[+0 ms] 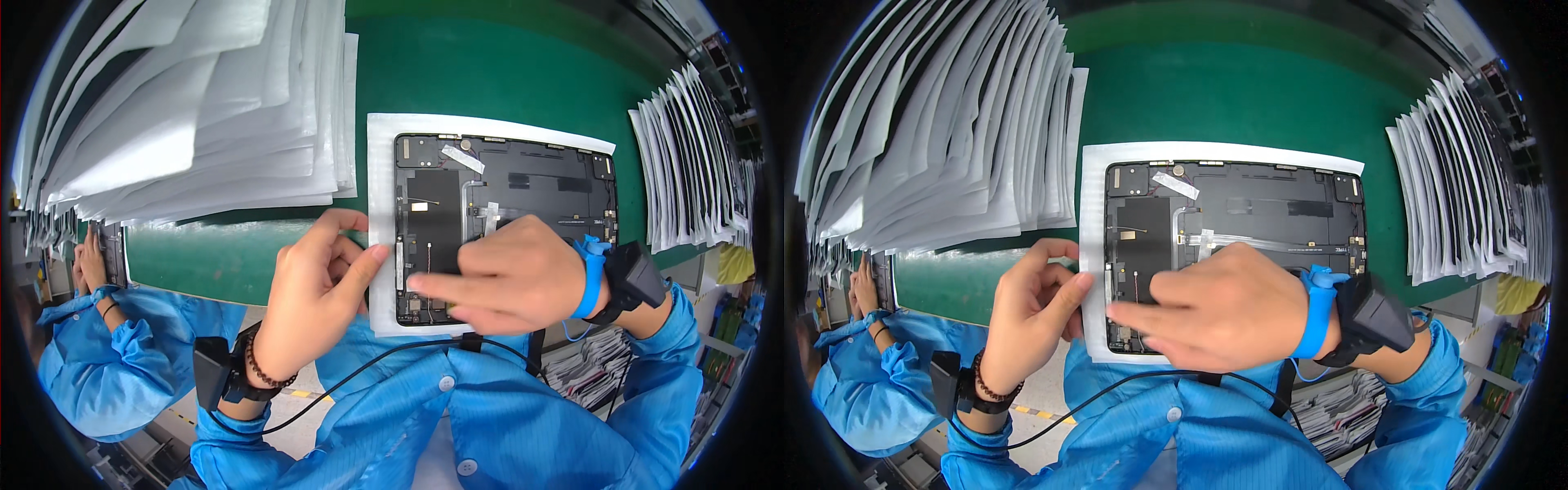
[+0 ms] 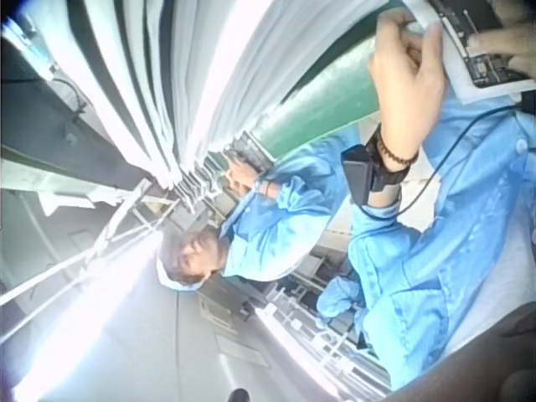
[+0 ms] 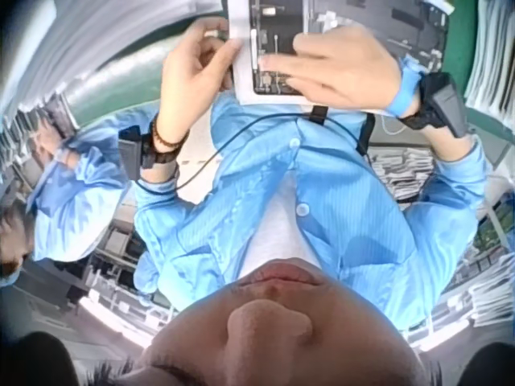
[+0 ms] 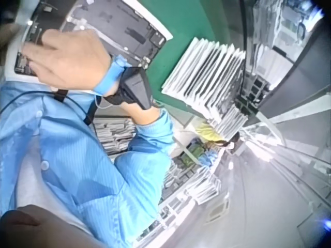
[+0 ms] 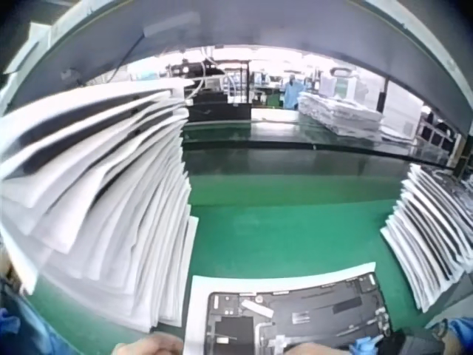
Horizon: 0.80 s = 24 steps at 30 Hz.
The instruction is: Assembling components into electronic device frames and placing them into protective foam sleeves on an assembly line.
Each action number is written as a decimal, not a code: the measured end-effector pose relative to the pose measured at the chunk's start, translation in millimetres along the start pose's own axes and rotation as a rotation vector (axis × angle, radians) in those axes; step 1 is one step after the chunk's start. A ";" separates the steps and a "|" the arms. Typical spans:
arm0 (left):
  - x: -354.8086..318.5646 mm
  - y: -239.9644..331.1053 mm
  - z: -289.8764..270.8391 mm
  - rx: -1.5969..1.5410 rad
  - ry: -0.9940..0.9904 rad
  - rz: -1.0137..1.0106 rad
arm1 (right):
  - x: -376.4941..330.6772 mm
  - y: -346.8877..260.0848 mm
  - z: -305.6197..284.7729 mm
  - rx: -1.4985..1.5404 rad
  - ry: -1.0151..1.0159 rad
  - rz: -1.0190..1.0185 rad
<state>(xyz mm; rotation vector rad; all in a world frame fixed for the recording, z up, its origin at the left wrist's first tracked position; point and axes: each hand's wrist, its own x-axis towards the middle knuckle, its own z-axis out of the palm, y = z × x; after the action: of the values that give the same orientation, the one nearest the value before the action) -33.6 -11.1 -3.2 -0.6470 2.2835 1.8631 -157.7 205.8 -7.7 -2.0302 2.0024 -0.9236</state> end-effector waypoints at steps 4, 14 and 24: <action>8.5 -4.2 3.7 0.074 0.036 0.019 | -3.1 3.3 1.0 0.032 0.097 0.031; 10.3 -22.7 5.9 -0.019 0.115 0.099 | 1.8 4.5 12.4 -0.044 -0.024 -0.065; -23.5 -32.0 4.9 0.475 0.115 0.845 | 1.3 3.2 11.3 -0.053 -0.077 -0.037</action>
<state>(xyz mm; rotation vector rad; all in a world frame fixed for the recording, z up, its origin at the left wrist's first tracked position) -0.4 -5.4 -24.9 0.3504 3.2188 1.3816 -154.8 200.7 -17.9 -2.1031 1.9759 -0.7948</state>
